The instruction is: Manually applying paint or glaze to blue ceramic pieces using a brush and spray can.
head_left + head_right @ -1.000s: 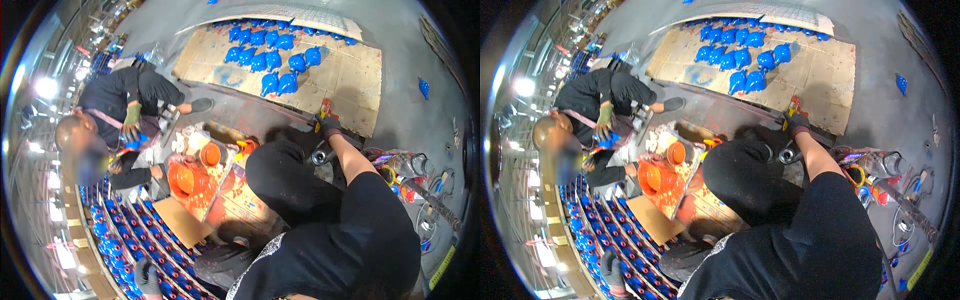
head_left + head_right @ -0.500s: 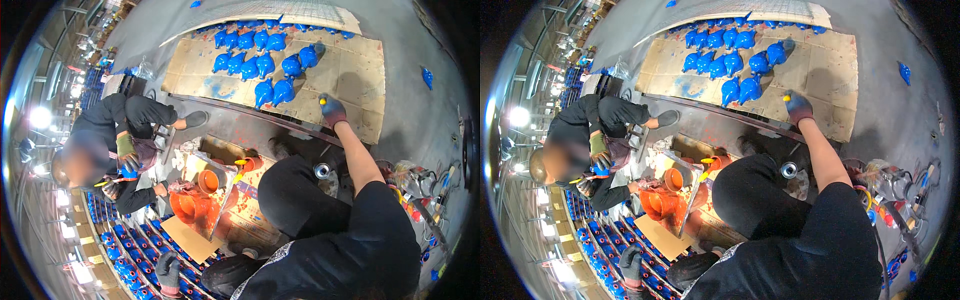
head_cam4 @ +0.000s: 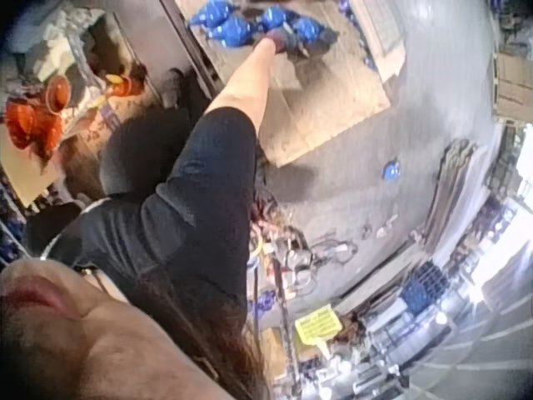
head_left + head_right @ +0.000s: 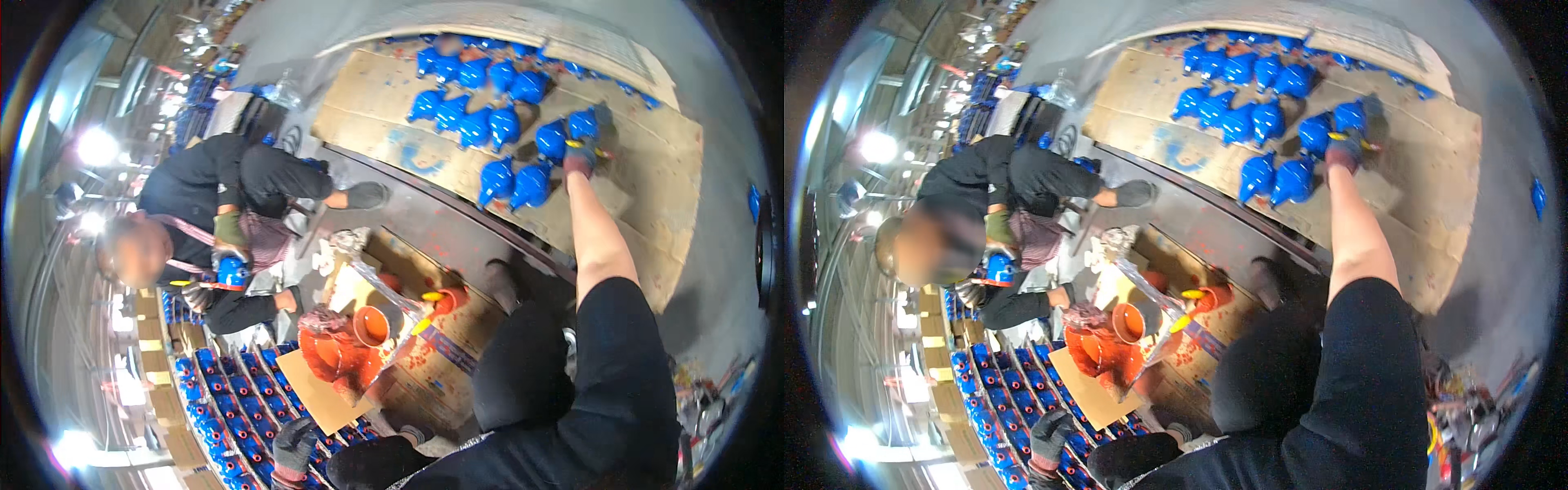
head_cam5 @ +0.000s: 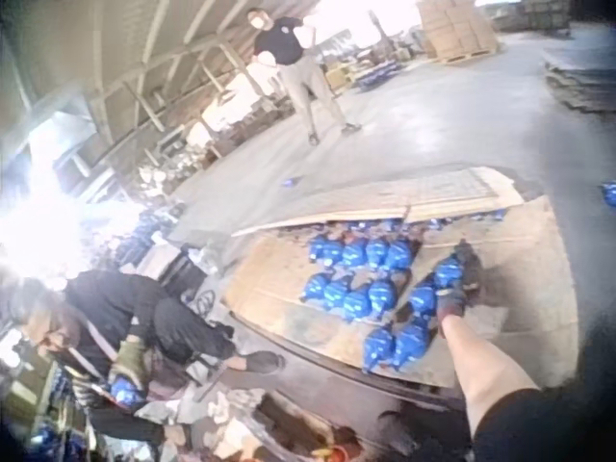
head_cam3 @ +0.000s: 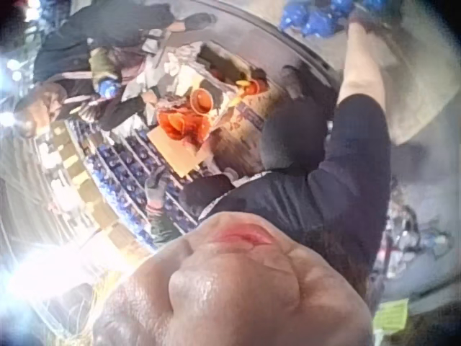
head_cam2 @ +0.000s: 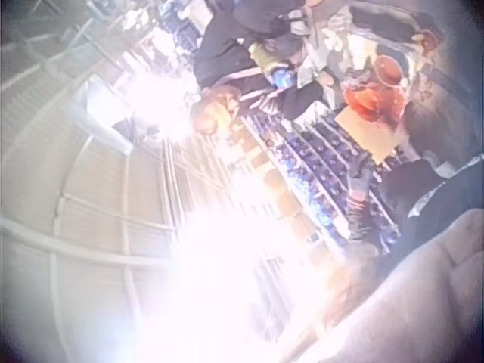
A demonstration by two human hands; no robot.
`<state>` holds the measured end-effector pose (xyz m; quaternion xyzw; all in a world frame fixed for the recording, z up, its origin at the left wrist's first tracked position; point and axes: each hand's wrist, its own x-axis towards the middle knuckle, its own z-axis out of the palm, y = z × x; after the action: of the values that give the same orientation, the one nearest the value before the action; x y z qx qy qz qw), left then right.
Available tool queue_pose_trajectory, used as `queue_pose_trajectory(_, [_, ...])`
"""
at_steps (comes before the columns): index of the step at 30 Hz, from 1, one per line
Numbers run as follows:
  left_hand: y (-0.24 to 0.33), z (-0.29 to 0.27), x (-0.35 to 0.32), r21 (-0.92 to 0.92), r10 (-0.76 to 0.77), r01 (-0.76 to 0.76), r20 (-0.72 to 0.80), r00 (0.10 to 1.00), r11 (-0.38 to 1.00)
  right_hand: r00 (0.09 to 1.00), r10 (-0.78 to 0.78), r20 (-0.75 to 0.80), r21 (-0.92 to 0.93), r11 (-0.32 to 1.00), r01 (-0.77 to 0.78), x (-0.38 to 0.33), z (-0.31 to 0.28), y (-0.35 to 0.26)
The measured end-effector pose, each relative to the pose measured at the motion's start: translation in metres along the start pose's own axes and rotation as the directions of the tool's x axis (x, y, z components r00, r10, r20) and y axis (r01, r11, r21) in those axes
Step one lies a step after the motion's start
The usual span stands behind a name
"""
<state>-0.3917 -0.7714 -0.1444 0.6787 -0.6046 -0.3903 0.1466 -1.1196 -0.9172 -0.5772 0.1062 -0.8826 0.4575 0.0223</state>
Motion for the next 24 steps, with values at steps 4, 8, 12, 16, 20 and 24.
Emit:
queue_pose_trajectory(4, [0.033,0.006,-0.025,-0.004,-0.039,0.039,-0.039,0.998,0.999,0.978,0.158,0.138,0.101,0.980,-0.172,-0.031,0.011,-0.042])
queue_pose_trajectory(8, [0.013,0.007,-0.025,0.056,0.033,-0.032,-0.021,0.999,0.998,0.999,0.024,0.023,0.067,0.997,-0.026,-0.001,-0.028,0.012])
queue_pose_trajectory(12, [-0.011,0.009,-0.063,0.010,0.051,-0.051,-0.046,0.998,0.999,0.987,-0.129,0.098,0.155,0.982,0.113,-0.014,-0.101,0.010])
queue_pose_trajectory(16, [-0.026,0.019,-0.071,-0.184,0.021,-0.026,-0.034,0.999,0.983,0.929,-0.303,0.212,0.118,0.952,0.283,-0.025,-0.168,-0.010])
queue_pose_trajectory(20, [-0.030,0.032,-0.063,0.015,0.229,-0.229,-0.074,0.971,0.973,0.823,-0.491,0.285,0.173,0.871,0.459,-0.100,-0.218,-0.103])
queue_pose_trajectory(24, [-0.014,0.044,-0.033,0.056,0.360,-0.359,-0.023,0.933,0.932,0.629,-0.535,0.564,0.673,0.740,0.026,-0.154,-0.245,-0.172])
